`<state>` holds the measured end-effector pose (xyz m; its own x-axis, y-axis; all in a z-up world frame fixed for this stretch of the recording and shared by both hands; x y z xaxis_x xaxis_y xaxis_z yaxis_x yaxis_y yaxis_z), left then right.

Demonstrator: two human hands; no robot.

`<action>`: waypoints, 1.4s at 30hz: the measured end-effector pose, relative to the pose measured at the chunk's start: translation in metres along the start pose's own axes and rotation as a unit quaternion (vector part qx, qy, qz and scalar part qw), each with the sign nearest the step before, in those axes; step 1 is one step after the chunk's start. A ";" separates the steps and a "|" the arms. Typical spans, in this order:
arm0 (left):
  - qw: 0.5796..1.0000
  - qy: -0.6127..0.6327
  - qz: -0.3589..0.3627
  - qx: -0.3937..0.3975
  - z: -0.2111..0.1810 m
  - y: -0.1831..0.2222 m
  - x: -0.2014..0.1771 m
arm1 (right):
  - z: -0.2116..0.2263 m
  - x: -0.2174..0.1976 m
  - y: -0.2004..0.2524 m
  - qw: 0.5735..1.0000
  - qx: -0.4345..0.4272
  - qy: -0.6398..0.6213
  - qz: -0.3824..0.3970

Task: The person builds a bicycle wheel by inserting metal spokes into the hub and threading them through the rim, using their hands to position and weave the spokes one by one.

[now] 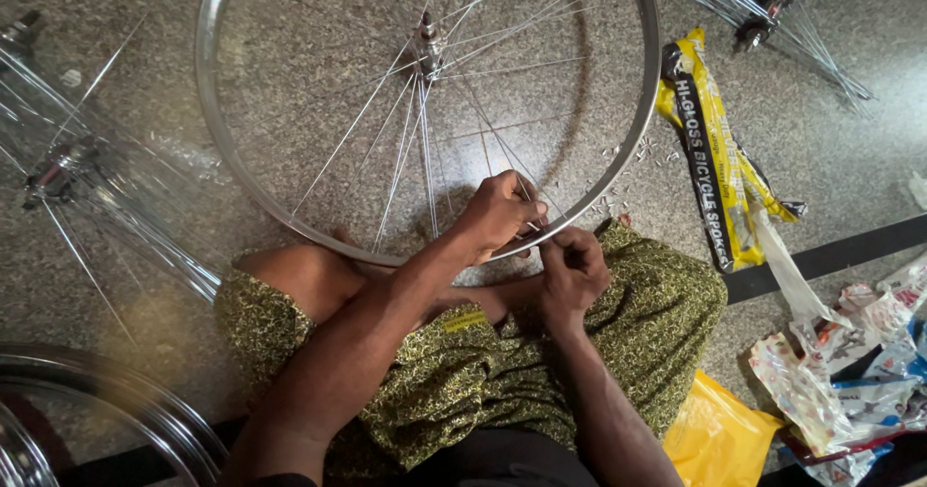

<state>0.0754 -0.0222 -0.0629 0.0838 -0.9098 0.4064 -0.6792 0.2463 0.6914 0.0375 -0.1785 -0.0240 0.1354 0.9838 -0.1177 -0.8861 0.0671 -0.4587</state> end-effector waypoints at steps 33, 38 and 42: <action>0.871 -0.473 -0.078 0.110 -0.029 -0.002 -0.002 | -0.042 0.007 -0.028 0.901 0.423 0.005 0.100; 0.866 -0.492 0.003 0.091 -0.007 -0.012 0.005 | -0.064 0.000 -0.024 0.920 0.338 0.077 0.184; 0.882 -0.459 0.009 0.106 -0.002 -0.018 0.004 | -0.080 -0.010 -0.015 0.926 0.321 0.081 0.180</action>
<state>0.0889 -0.0298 -0.0722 -0.4871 -0.8180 -0.3059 -0.8038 0.2831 0.5232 0.0847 -0.2023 -0.0867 -0.2020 0.9269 -0.3163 -0.9606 -0.1246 0.2483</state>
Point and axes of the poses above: each hand's wrist, its own y-axis away from the middle knuckle, its own x-axis out of the palm, z = x × y, the point moved 10 cm from there along -y, towards the middle knuckle, and after that the axes turned 7 degrees about -x, right-handed, at the moved point
